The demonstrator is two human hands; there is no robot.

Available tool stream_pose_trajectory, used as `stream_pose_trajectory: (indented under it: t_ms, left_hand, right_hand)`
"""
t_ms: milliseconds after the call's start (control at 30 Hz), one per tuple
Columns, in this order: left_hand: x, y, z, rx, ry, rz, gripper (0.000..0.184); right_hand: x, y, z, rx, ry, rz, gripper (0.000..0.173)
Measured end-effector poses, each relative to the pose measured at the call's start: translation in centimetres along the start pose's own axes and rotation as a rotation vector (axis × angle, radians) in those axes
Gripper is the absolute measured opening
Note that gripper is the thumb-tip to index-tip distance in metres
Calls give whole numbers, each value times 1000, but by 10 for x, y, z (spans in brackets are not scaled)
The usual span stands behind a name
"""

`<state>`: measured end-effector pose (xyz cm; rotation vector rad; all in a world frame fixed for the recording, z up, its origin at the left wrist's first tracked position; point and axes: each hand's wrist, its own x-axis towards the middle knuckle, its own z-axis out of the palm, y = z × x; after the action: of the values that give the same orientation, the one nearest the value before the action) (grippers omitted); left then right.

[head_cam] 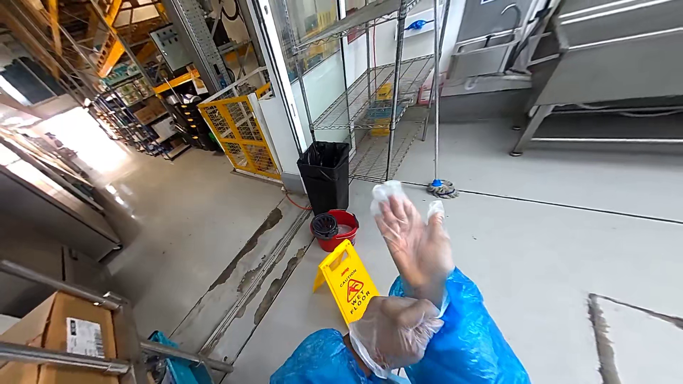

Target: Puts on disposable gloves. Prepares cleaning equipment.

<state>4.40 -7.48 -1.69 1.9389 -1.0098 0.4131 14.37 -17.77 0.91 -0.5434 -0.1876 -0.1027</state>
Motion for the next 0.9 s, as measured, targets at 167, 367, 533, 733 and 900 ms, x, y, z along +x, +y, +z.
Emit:
stream_pose_trajectory:
  t_ms: [167, 367, 533, 733, 900]
  left_hand:
    - [-2, -10, 1, -58, -65, -32, 19]
    - [-6, -26, -5, -17, -74, 57, 18]
    - [-13, -46, -13, -46, -184, 35, 18]
    - [-4, -54, 6, -186, -324, 157, 18]
    - [21, -60, 44, -273, -406, 192, 19]
  right_hand:
    - [11, 2, -15, -227, 95, -184, 82]
    - [12, 17, -14, -781, -130, -118, 90]
    - [3, 38, -18, -891, 455, -274, 71]
    - [4, 15, -61, -882, 34, -214, 82]
    - [3, -23, -92, -634, 185, -188, 85]
